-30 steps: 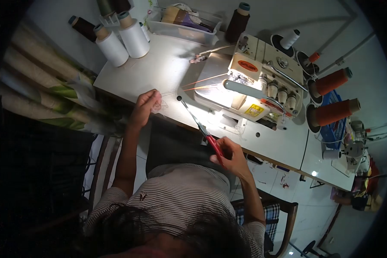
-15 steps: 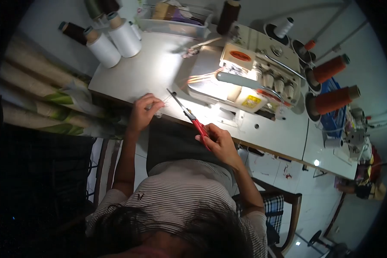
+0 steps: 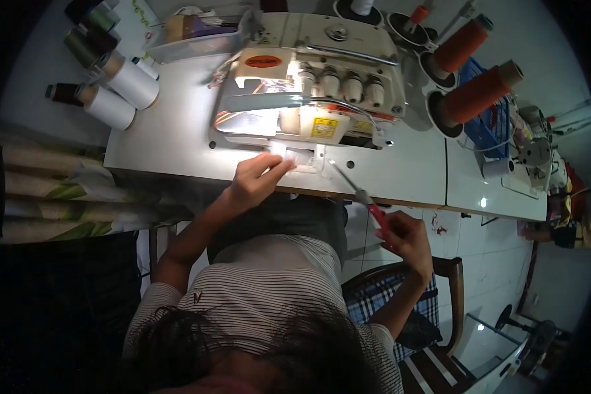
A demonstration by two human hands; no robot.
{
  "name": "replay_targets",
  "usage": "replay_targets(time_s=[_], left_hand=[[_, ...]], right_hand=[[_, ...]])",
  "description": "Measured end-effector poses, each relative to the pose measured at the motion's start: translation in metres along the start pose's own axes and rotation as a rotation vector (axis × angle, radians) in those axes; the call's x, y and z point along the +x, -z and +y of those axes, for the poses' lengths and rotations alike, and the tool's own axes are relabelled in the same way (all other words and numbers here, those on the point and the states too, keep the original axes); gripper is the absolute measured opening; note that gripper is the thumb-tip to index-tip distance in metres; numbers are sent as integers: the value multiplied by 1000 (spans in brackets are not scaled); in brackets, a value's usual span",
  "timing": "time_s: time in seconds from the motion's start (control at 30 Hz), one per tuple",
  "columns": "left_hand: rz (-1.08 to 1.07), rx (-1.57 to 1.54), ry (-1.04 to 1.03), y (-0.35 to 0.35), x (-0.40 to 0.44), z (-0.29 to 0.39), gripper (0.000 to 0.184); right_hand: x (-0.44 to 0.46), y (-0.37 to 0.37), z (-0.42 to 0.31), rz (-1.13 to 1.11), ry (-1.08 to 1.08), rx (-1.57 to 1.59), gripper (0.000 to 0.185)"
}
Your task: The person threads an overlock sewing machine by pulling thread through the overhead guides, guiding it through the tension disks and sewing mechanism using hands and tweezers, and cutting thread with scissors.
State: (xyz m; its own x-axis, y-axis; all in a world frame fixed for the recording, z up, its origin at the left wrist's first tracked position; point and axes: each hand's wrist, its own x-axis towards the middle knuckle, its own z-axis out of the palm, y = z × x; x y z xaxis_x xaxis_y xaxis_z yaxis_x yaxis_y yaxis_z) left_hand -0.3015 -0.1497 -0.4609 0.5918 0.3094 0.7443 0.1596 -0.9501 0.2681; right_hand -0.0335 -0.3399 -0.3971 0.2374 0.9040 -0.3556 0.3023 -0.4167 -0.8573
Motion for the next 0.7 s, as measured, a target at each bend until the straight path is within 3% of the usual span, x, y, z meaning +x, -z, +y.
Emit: replay_targets(time_s=[0.07, 0.17, 0.2, 0.23, 0.33, 0.5, 0.57, 0.67, 0.7], left_hand=[[-25, 82, -83, -29, 8, -14, 22], [-508, 209, 106, -40, 9, -15, 37], [-694, 247, 266, -38, 8, -12, 40], [-706, 244, 253, -34, 13, -8, 40], [-499, 48, 360, -30, 19, -2, 29], [-350, 6, 247, -44, 29, 8, 25], [-340, -205, 486, -59, 15, 3, 20], [-226, -281, 682, -65, 8, -11, 21], [-221, -105, 584, -68, 2, -16, 17]], right_hand=[[-11, 12, 5, 112, -51, 56, 20], [-19, 26, 29, 272, -45, 107, 18], [-20, 30, 38, 324, -14, 104, 15], [-20, 34, 42, 369, -19, 113, 14], [-13, 42, 54, 504, -5, 84, 12], [15, 51, 74, 681, 29, -21, 18], [25, 51, 80, 687, 68, -65, 20], [34, 50, 82, 764, 109, -186, 22], [36, 49, 82, 790, 102, -174, 23]])
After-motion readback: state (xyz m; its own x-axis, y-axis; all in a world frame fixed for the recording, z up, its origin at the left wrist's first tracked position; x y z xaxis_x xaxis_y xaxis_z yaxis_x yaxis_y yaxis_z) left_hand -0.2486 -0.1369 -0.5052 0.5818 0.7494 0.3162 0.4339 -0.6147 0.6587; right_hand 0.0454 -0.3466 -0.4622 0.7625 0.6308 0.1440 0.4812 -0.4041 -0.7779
